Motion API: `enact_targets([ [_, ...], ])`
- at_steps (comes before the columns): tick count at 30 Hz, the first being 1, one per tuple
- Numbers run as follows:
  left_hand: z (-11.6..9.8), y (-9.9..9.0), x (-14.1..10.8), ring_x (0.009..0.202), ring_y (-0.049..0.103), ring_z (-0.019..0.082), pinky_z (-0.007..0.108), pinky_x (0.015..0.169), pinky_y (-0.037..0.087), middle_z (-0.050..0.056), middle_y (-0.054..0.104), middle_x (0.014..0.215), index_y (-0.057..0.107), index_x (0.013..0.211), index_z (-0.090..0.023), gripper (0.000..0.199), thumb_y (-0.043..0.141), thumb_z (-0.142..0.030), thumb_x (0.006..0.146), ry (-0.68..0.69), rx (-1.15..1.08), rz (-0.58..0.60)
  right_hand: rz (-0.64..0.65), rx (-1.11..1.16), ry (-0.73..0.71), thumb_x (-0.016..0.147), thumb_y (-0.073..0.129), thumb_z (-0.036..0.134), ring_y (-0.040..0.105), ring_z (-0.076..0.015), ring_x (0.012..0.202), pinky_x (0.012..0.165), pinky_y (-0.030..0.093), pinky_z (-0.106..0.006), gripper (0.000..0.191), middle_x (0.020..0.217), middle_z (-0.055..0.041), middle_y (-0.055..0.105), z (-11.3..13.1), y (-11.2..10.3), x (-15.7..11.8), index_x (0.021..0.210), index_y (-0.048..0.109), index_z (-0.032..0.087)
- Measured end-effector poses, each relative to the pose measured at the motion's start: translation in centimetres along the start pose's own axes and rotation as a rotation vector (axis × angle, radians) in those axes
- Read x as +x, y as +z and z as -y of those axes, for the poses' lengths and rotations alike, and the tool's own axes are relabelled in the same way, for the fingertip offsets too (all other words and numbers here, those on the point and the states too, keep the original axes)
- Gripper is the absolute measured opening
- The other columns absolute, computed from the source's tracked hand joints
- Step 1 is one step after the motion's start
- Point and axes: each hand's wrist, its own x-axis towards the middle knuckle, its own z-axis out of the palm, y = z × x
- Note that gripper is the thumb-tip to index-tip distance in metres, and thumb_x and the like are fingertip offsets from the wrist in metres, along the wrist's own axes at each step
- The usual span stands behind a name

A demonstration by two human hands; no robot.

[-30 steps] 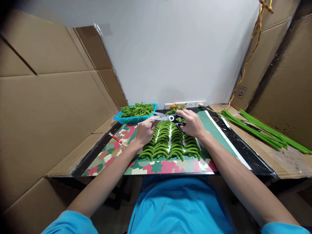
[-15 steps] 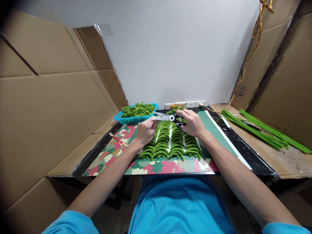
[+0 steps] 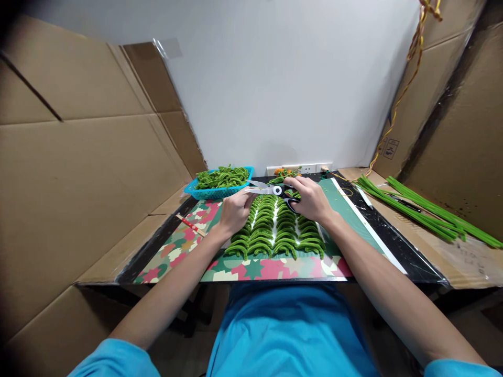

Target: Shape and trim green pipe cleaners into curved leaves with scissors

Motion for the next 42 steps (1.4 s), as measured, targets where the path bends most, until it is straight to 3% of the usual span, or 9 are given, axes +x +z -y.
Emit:
enact_targets([
  [15,-0.1,-0.2,0.1,0.097,0.078,0.022,0.027,0.075,0.056,0.005,0.08,0.116,0.078,0.121,-0.027,0.03,0.051,-0.028,0.108,0.007,-0.037,0.029,0.006,0.023,-0.007,0.072,0.062,0.008,0.071,-0.0271,0.088,0.078,0.057,-0.038,0.054,0.107,-0.0068,0.076,0.2,0.2,0.1,0.123,0.064,0.026],
  [21,-0.4,-0.4,0.3,0.103,0.077,0.025,0.029,0.077,0.056,0.007,0.081,0.117,0.08,0.113,-0.023,0.029,0.052,-0.03,0.107,-0.016,-0.091,0.063,0.008,0.058,-0.006,0.073,0.062,0.008,0.073,-0.0261,0.091,0.078,0.058,-0.036,0.053,0.112,-0.0076,0.078,0.3,0.3,0.0,0.123,0.066,0.024],
  [29,-0.9,-0.4,0.3,0.08,0.072,0.021,0.028,0.068,0.047,0.008,0.076,0.09,0.074,0.094,-0.019,0.035,0.048,-0.038,0.108,-0.088,-0.241,0.075,0.059,0.055,0.043,0.073,0.063,0.011,0.076,-0.025,0.088,0.077,0.057,-0.033,0.052,0.115,-0.0077,0.079,0.3,0.3,-0.1,0.123,0.068,0.023],
  [32,-0.8,-0.2,0.3,0.072,0.065,0.021,0.029,0.065,0.043,0.005,0.07,0.081,0.07,0.097,-0.019,0.029,0.051,-0.039,0.106,-0.122,-0.328,0.057,0.07,0.047,0.051,0.073,0.063,0.011,0.077,-0.0263,0.089,0.077,0.057,-0.033,0.052,0.115,-0.0089,0.08,0.2,0.3,-0.2,0.124,0.069,0.022],
  [36,-0.8,0.1,0.5,0.07,0.06,0.018,0.027,0.065,0.043,0.002,0.065,0.082,0.063,0.108,-0.019,0.024,0.05,-0.04,0.105,-0.134,-0.497,0.044,0.089,0.044,0.063,0.072,0.064,0.011,0.077,-0.0266,0.089,0.077,0.057,-0.033,0.054,0.117,-0.009,0.08,0.2,0.2,-0.1,0.125,0.069,0.022],
  [42,-1.0,0.4,1.0,0.057,0.048,0.011,0.023,0.053,0.039,0.0,0.059,0.079,0.059,0.099,-0.02,0.03,0.053,-0.048,0.104,-0.155,-0.767,0.036,0.082,0.054,0.066,0.071,0.064,0.011,0.077,-0.0273,0.093,0.078,0.057,-0.033,0.054,0.116,-0.0086,0.08,0.3,0.2,-0.1,0.124,0.069,0.022],
])
